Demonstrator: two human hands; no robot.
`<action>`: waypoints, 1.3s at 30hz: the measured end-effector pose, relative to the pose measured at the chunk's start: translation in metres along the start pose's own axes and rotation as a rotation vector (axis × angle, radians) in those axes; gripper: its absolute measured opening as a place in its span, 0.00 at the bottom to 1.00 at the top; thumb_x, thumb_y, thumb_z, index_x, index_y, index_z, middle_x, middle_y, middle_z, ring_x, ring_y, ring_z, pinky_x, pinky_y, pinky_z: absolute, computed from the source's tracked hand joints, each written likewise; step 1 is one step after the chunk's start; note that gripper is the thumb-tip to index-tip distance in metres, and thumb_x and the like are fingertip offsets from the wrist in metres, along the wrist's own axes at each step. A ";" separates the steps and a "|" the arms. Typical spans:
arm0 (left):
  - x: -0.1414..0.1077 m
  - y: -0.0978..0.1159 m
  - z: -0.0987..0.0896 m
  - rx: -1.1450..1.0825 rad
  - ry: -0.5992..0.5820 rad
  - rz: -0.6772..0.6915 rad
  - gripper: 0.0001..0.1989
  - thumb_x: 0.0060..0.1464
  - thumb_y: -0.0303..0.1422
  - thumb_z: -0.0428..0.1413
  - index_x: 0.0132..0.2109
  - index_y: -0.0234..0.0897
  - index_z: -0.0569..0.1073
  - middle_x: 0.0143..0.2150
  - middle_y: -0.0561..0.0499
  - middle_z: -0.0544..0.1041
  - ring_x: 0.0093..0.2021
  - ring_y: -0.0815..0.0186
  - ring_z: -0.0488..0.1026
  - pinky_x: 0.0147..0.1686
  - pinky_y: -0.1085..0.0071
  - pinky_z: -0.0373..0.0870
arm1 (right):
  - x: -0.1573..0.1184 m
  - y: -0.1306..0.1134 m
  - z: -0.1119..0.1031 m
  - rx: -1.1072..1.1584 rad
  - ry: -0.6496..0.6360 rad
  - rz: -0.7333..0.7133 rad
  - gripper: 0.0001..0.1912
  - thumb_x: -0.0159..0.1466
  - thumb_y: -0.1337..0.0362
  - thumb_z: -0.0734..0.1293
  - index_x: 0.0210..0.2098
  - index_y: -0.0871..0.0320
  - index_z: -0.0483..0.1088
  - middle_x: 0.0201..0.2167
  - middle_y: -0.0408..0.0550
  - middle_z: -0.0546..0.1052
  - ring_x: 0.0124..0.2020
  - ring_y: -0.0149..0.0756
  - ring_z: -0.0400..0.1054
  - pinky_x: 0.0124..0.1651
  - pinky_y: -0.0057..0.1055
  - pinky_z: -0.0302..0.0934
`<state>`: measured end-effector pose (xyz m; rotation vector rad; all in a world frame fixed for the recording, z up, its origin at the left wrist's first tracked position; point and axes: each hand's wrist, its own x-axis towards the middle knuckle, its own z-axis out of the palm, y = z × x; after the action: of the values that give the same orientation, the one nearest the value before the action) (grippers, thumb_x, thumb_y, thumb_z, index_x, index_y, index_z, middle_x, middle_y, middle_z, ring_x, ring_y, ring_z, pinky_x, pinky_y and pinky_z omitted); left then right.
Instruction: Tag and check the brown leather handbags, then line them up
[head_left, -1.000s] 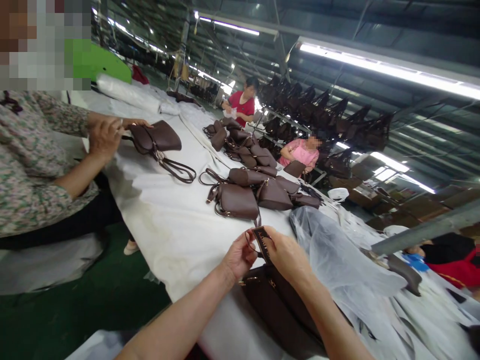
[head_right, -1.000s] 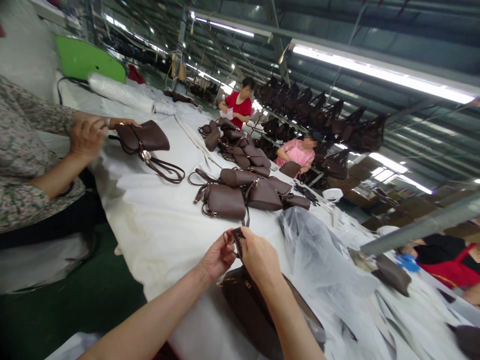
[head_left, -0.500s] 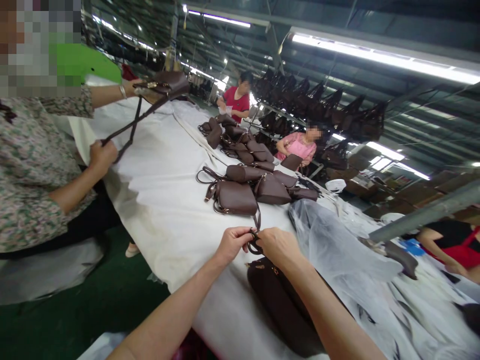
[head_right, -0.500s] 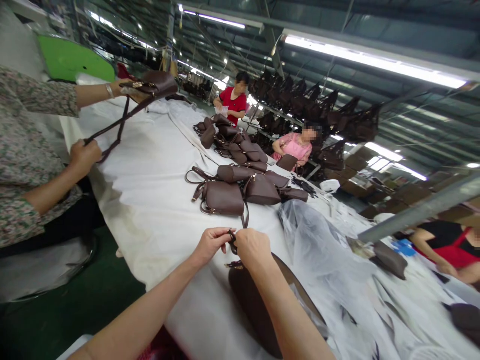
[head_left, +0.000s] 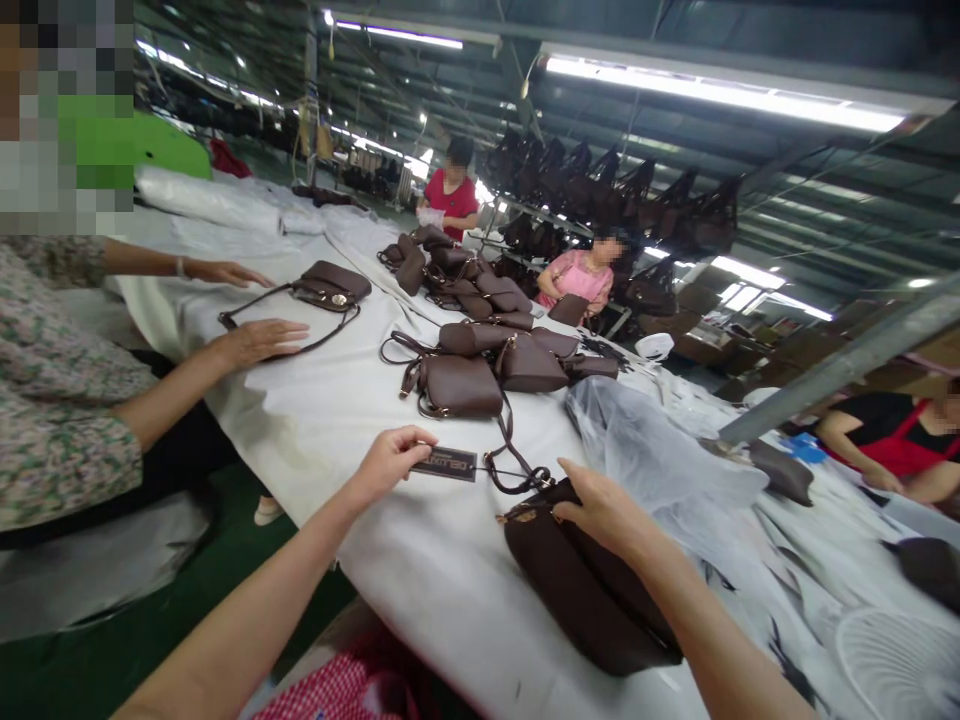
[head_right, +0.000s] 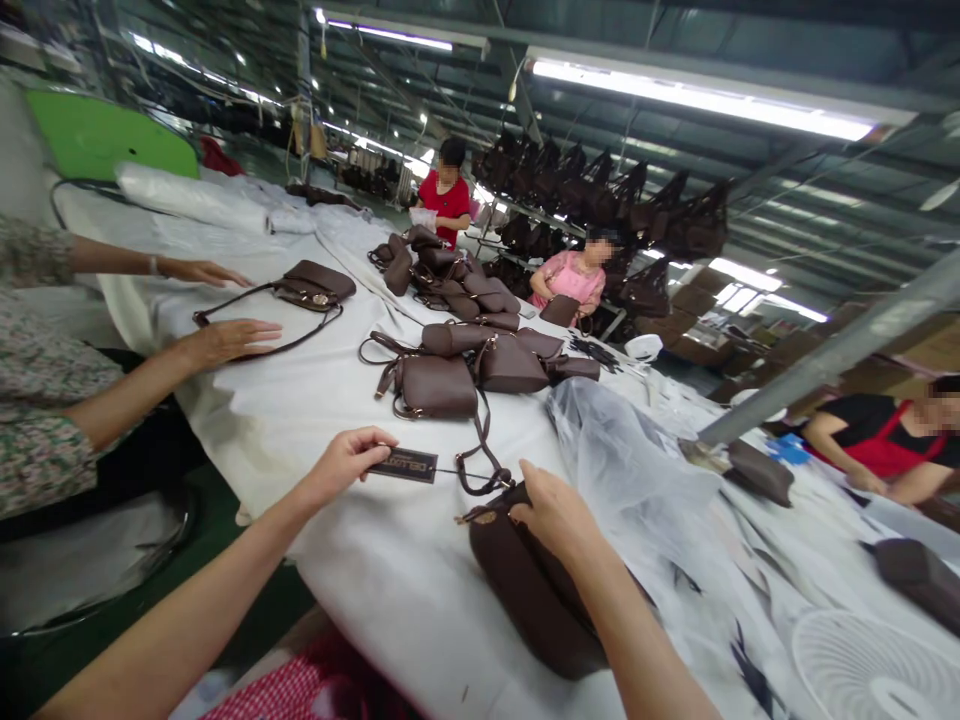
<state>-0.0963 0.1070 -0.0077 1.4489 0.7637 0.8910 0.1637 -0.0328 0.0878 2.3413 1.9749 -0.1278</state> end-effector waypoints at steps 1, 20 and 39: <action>-0.008 -0.006 -0.011 0.029 -0.063 -0.051 0.09 0.46 0.32 0.58 0.36 0.34 0.77 0.22 0.56 0.71 0.17 0.75 0.60 0.16 0.79 0.54 | -0.002 0.002 0.001 0.003 0.008 0.000 0.30 0.58 0.66 0.65 0.60 0.65 0.61 0.50 0.61 0.75 0.51 0.47 0.68 0.50 0.36 0.58; 0.050 -0.036 0.136 -0.678 -0.249 -0.736 0.12 0.62 0.36 0.49 0.35 0.32 0.68 0.31 0.44 0.76 0.31 0.65 0.74 0.35 0.70 0.71 | -0.009 0.003 0.004 0.001 0.074 -0.062 0.30 0.57 0.67 0.67 0.58 0.60 0.61 0.46 0.55 0.77 0.48 0.46 0.70 0.45 0.33 0.59; 0.060 0.179 0.177 0.315 -0.986 0.382 0.07 0.52 0.28 0.56 0.28 0.33 0.75 0.16 0.57 0.64 0.18 0.72 0.58 0.21 0.74 0.53 | -0.053 0.019 -0.026 0.370 0.257 0.020 0.23 0.58 0.61 0.65 0.53 0.60 0.68 0.53 0.55 0.73 0.53 0.44 0.67 0.53 0.36 0.60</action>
<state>0.0792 0.0592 0.1765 2.0808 -0.1325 0.2262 0.1738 -0.0855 0.1195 2.7255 2.2058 -0.2182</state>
